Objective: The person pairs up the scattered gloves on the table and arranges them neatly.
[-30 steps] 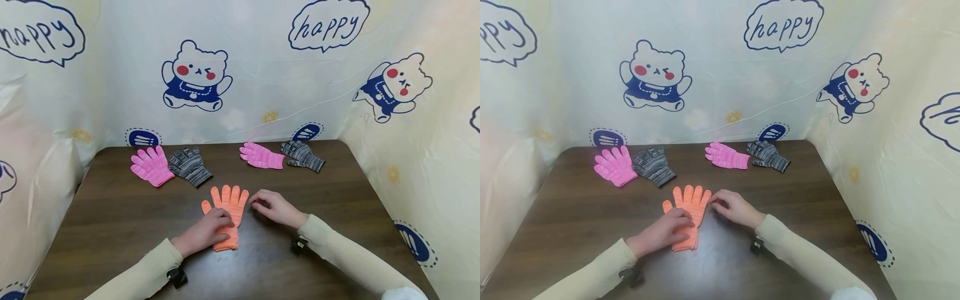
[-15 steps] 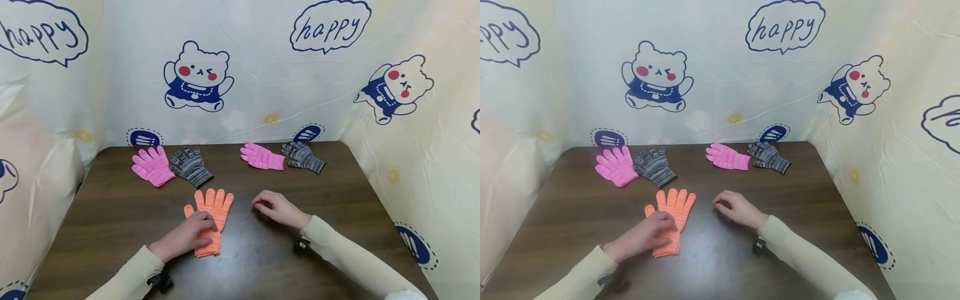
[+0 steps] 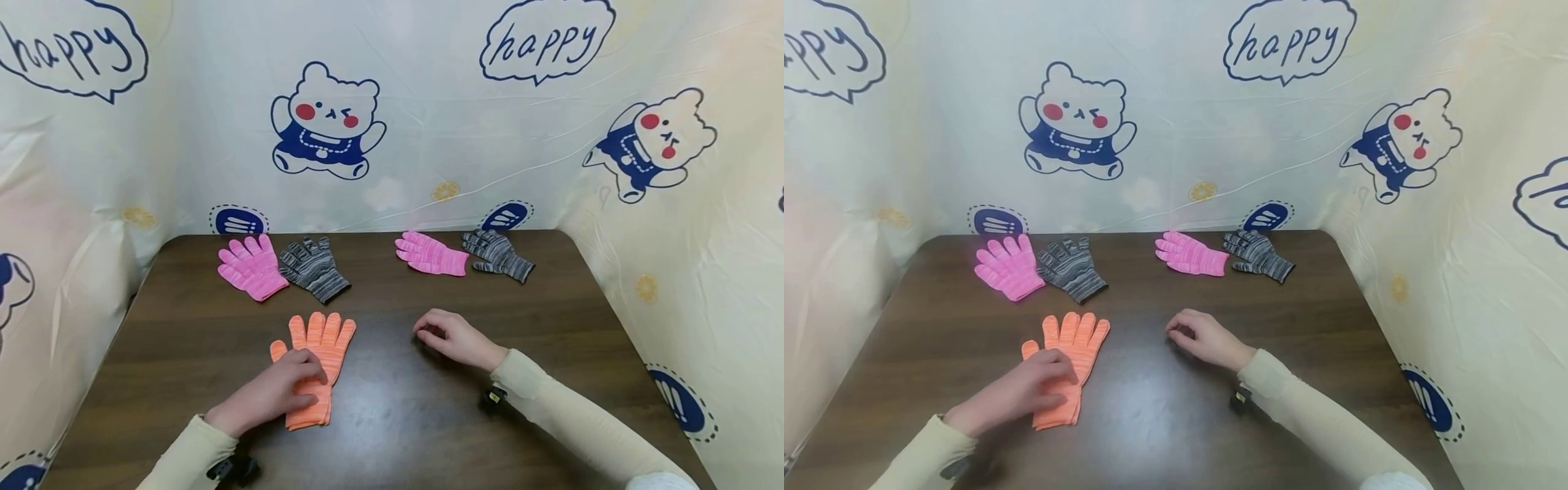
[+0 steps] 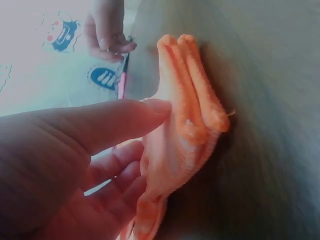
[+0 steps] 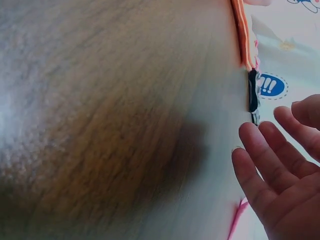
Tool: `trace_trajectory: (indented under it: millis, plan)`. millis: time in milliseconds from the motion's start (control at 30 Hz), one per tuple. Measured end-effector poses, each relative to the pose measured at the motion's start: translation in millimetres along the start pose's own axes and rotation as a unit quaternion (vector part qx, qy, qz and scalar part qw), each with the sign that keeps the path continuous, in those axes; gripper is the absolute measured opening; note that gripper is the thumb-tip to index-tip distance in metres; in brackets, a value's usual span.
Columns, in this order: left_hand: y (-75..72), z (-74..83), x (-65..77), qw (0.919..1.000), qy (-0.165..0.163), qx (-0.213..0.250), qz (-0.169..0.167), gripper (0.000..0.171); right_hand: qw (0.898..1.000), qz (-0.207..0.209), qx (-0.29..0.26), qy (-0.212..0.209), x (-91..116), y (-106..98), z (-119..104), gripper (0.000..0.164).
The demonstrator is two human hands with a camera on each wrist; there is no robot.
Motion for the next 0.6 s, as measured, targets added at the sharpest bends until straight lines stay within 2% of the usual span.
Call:
trace_trajectory:
  millis: [500, 600]
  plan:
    - [-19.7, -21.8, 44.9, 0.9985, -0.051, 0.015, -0.014, 0.025, 1.000, -0.018, -0.002, 0.008, -1.3, 3.3, 6.6, 0.019]
    - [-23.8, -25.3, 53.1, 0.9986, -0.046, 0.022, -0.013, 0.023, 1.000, -0.017, -0.002, 0.010, -1.0, 3.2, 7.5, 0.019]
Point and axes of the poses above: each hand's wrist, its own x-axis away from the middle knuckle, its own y-axis out of the palm, z = x × y, the point moved 9 cm from there along -x, towards the middle knuckle, and after that the axes turned 10 degrees about y, right-handed, at the moved point
